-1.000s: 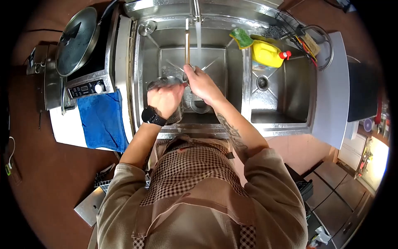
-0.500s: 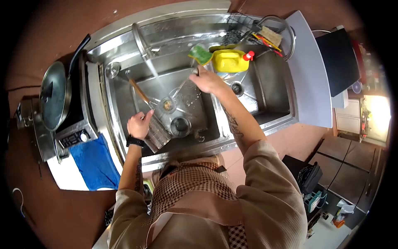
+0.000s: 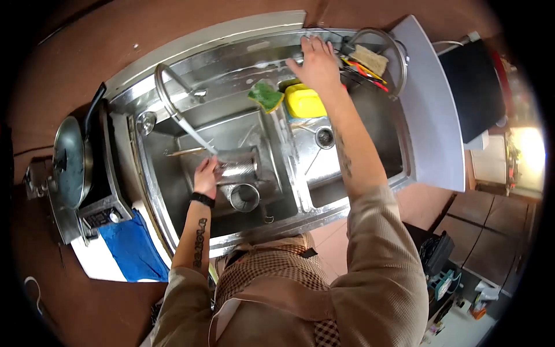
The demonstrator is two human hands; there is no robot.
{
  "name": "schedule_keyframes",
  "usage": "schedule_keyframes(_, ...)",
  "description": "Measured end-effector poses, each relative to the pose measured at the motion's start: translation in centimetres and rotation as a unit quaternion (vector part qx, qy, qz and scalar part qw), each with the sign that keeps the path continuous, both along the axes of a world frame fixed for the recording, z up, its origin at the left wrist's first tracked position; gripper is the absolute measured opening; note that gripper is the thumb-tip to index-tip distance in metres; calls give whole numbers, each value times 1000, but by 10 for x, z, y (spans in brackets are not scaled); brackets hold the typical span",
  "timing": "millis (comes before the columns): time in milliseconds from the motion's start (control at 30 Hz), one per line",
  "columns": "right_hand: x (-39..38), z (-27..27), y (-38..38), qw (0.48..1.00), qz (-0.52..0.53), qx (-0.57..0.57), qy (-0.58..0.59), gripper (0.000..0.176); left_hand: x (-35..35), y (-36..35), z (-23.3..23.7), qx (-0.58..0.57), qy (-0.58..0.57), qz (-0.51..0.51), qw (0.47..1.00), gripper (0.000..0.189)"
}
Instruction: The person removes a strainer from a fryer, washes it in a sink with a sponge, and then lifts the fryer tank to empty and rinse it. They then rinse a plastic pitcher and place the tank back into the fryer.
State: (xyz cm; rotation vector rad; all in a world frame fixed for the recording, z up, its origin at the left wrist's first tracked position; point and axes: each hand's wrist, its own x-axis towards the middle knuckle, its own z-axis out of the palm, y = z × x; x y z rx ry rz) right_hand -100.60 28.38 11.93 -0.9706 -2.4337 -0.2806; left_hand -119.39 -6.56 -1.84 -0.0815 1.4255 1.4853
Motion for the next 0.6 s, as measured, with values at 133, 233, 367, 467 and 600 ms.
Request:
schedule_keyframes(133, -72, -18, -122, 838, 146, -512, 120, 31, -1, 21, -6, -2, -54, 31, 998, 14)
schedule_keyframes(233, -136, -50, -190, 525, 134, -808, 232, 29, -3, 34, -41, 17, -47, 69, 996, 25)
schedule_keyframes(367, -185, -62, -231, 381, 75, -890, 240, 33, -3, 32, -27, 137, -105, 107, 979, 33)
schedule_keyframes(467, -185, -65, -231, 759, 181, -608, 149, 28, -13, 32, -40, 138, -141, 113, 974, 29)
schedule_keyframes(600, -151, -39, -189, 900, 309, -297, -80, 22, -13, 36, 10, 63, -173, 194, 963, 31)
